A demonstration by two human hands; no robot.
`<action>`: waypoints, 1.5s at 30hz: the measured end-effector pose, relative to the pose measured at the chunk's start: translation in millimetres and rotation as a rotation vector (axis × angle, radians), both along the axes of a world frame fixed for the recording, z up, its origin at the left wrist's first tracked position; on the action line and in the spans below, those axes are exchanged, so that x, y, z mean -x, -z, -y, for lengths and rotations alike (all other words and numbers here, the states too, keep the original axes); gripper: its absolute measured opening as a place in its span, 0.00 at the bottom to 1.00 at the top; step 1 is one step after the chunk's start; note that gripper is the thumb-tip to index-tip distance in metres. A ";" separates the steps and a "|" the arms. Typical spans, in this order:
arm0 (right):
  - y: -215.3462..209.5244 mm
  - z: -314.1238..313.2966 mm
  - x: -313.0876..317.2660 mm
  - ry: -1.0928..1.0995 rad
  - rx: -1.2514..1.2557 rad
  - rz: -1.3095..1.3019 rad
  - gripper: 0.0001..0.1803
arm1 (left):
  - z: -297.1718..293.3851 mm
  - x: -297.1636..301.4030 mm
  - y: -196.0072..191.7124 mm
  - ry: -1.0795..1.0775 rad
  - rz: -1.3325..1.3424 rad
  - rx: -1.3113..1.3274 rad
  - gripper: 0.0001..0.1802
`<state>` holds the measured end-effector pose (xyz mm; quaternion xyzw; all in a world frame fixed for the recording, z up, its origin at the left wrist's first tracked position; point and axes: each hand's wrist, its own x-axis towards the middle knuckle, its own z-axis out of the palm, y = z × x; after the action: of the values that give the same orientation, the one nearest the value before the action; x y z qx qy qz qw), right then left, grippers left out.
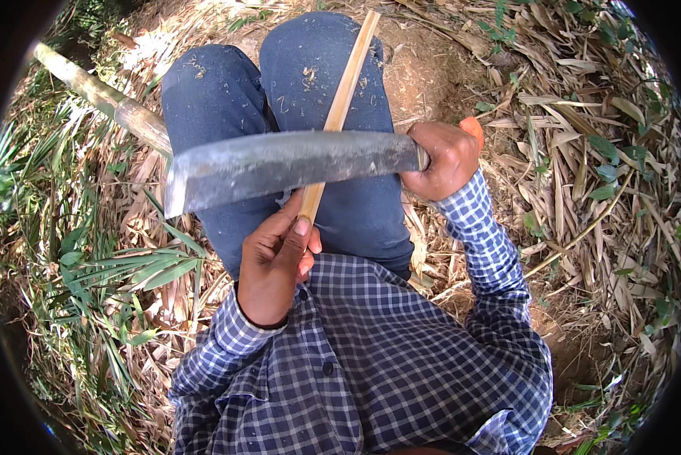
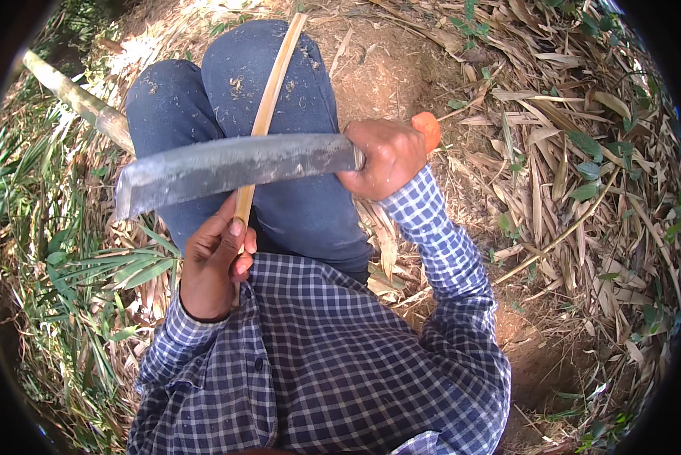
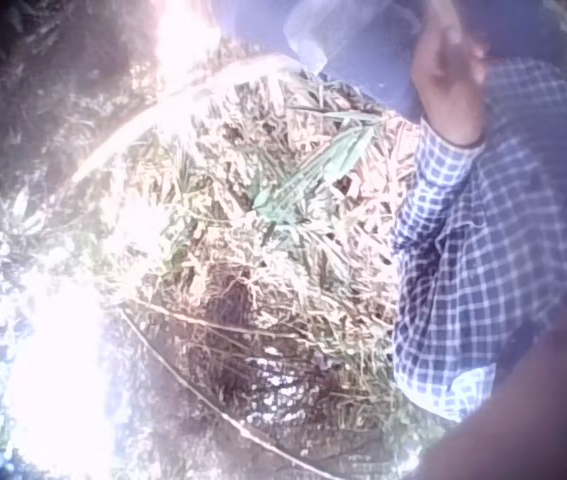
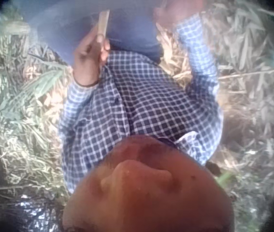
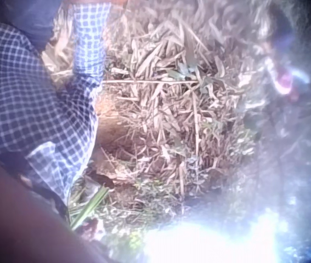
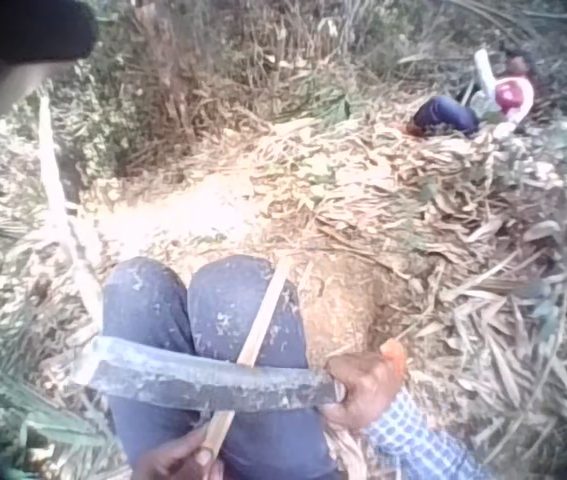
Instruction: The person sits cross-legged on the ground in a bamboo grove and uses a large knife to shave a long, thin strip of bamboo. They hold the bamboo strip against their leg and repeatedly scrape the blade along its length to smooth or thin it.
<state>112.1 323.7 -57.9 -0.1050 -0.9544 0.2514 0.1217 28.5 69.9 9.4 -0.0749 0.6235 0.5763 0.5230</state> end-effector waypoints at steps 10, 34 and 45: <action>0.0 -7.6 8.1 0.031 -0.050 0.034 0.12 | 0.1 3.2 -6.2 -0.028 0.018 -0.015 0.24; 10.8 -38.8 20.9 0.271 0.068 0.199 0.11 | 2.0 8.0 -10.6 -0.009 0.084 -0.027 0.23; 25.3 -50.8 3.9 0.371 0.120 0.204 0.13 | -2.6 6.8 -7.2 -0.030 0.099 -0.043 0.24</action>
<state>108.3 374.5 -83.2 -0.3109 -0.9094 0.2690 0.0624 21.7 72.5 16.6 -0.1012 0.5831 0.5931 0.5459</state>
